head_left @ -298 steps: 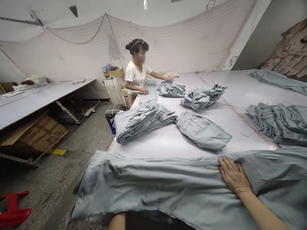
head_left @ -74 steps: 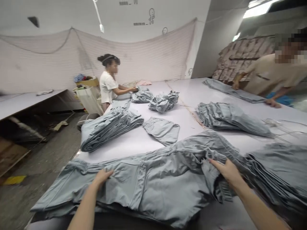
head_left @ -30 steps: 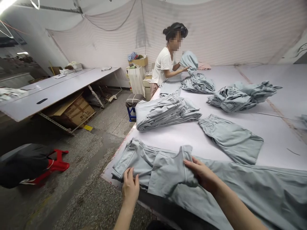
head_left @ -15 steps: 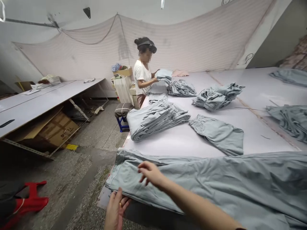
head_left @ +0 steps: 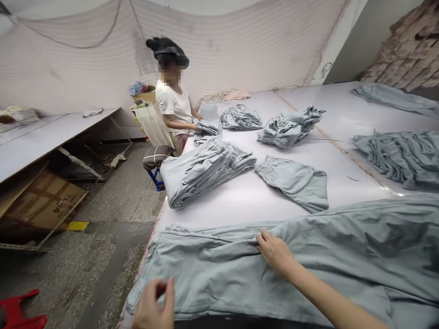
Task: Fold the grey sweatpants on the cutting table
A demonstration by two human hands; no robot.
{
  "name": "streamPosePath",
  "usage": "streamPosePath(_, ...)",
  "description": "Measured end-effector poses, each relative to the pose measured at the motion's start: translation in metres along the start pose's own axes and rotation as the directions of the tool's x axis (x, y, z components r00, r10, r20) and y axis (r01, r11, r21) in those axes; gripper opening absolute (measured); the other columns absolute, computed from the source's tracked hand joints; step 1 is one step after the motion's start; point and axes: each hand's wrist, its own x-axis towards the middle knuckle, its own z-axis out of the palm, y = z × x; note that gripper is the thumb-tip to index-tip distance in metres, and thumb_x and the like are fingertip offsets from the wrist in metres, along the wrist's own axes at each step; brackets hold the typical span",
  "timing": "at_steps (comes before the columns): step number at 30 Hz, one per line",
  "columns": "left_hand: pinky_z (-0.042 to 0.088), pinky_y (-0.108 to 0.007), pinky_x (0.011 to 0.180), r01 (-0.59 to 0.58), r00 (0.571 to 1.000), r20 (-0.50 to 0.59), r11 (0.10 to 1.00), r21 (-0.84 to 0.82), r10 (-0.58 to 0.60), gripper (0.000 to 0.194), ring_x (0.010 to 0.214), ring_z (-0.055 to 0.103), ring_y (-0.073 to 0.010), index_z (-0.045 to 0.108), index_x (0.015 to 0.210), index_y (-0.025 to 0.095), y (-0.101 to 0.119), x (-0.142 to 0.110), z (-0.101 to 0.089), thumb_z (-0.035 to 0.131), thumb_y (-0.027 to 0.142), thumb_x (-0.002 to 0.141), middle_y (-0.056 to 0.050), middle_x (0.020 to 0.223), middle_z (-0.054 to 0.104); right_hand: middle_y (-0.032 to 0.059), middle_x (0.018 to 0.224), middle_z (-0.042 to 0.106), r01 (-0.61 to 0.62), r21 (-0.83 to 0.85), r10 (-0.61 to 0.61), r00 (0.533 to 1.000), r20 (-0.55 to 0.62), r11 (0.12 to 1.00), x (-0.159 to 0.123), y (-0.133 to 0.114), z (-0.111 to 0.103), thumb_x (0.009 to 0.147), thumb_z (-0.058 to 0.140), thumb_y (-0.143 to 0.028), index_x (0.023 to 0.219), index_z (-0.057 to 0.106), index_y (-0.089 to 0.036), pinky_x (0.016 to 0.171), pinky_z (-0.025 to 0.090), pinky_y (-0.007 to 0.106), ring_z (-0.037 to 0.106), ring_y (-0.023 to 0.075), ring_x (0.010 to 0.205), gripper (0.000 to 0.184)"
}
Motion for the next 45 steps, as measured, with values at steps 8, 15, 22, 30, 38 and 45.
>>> streamPosePath(8, 0.021, -0.068, 0.113, -0.676, 0.658, 0.586, 0.714, 0.184, 0.472, 0.035, 0.116, 0.059, -0.0319, 0.066, 0.101, 0.017, 0.059, 0.087, 0.075, 0.04, 0.005, 0.079, -0.013, 0.104, 0.069, 0.0092, 0.102, 0.066, 0.053, 0.045, -0.047, 0.991, -0.129, 0.998, -0.001, 0.018, -0.008, 0.083, 0.041, 0.0, 0.097, 0.059, -0.019, 0.063, 0.043, 0.027, 0.063, 0.018, 0.081, 0.03)
streamPosePath(15, 0.038, -0.051, 0.11, -0.734, 0.675, 0.294, 0.66, 0.164, 0.677, 0.025, 0.097, 0.068, -0.0213, 0.057, 0.097, 0.02, -0.013, 0.076, 0.055, 0.037, 0.01, 0.087, -0.011, 0.1, 0.073, 0.0074, 0.089, 0.066, 0.117, 0.057, -0.119, 0.992, 0.032, 0.992, 0.008, 0.037, -0.024, 0.079, 0.053, -0.008, 0.084, 0.061, -0.019, 0.079, 0.043, 0.039, 0.06, 0.0251, 0.087, 0.015)
streamPosePath(22, 0.019, -0.067, 0.113, -0.672, 0.732, 0.457, 0.646, 0.363, 0.505, 0.03, 0.106, 0.065, -0.0271, 0.059, 0.087, 0.019, 0.023, 0.075, 0.055, 0.041, 0.002, 0.072, -0.011, 0.108, 0.071, 0.0087, 0.11, 0.066, 0.047, 0.298, -0.099, 0.982, 0.161, 0.953, 0.0, 0.047, -0.037, 0.081, 0.057, -0.022, 0.083, 0.06, -0.018, 0.093, 0.038, 0.042, 0.054, 0.0265, 0.109, 0.005)
streamPosePath(30, 0.004, -0.075, 0.111, -0.725, 0.613, 0.715, 0.601, 0.338, 0.337, 0.066, 0.121, 0.053, -0.0326, 0.053, 0.127, 0.017, 0.043, 0.09, 0.056, 0.041, -0.002, 0.066, -0.014, 0.114, 0.067, 0.0081, 0.093, 0.066, 0.1, 0.11, -0.118, 0.978, 0.173, 0.989, 0.018, 0.029, -0.023, 0.078, 0.063, -0.016, 0.091, 0.06, -0.019, 0.075, 0.034, 0.038, 0.057, 0.0274, 0.091, 0.014)
streamPosePath(38, 0.03, -0.054, 0.111, -0.652, 0.709, 0.616, 0.651, 0.388, 0.344, 0.038, 0.101, 0.062, -0.0257, 0.067, 0.096, 0.019, 0.032, 0.089, 0.055, 0.033, 0.006, 0.083, -0.012, 0.103, 0.069, 0.0044, 0.084, 0.065, 0.176, 0.043, -0.175, 0.984, -0.029, 0.983, 0.032, 0.049, -0.01, 0.083, 0.049, -0.002, 0.09, 0.059, -0.019, 0.074, 0.03, 0.034, 0.056, 0.0206, 0.078, 0.021)
streamPosePath(45, 0.008, -0.068, 0.112, -0.661, 0.714, 0.568, 0.663, 0.351, 0.41, 0.042, 0.126, 0.051, -0.0307, 0.062, 0.115, 0.019, 0.021, 0.093, 0.065, 0.038, 0.007, 0.083, -0.013, 0.123, 0.067, 0.0038, 0.076, 0.061, 0.295, -0.047, -0.298, 0.932, -0.207, 0.954, 0.035, 0.047, 0.006, 0.094, 0.052, -0.027, 0.079, 0.056, -0.018, 0.073, 0.028, 0.035, 0.05, 0.0199, 0.073, 0.017)
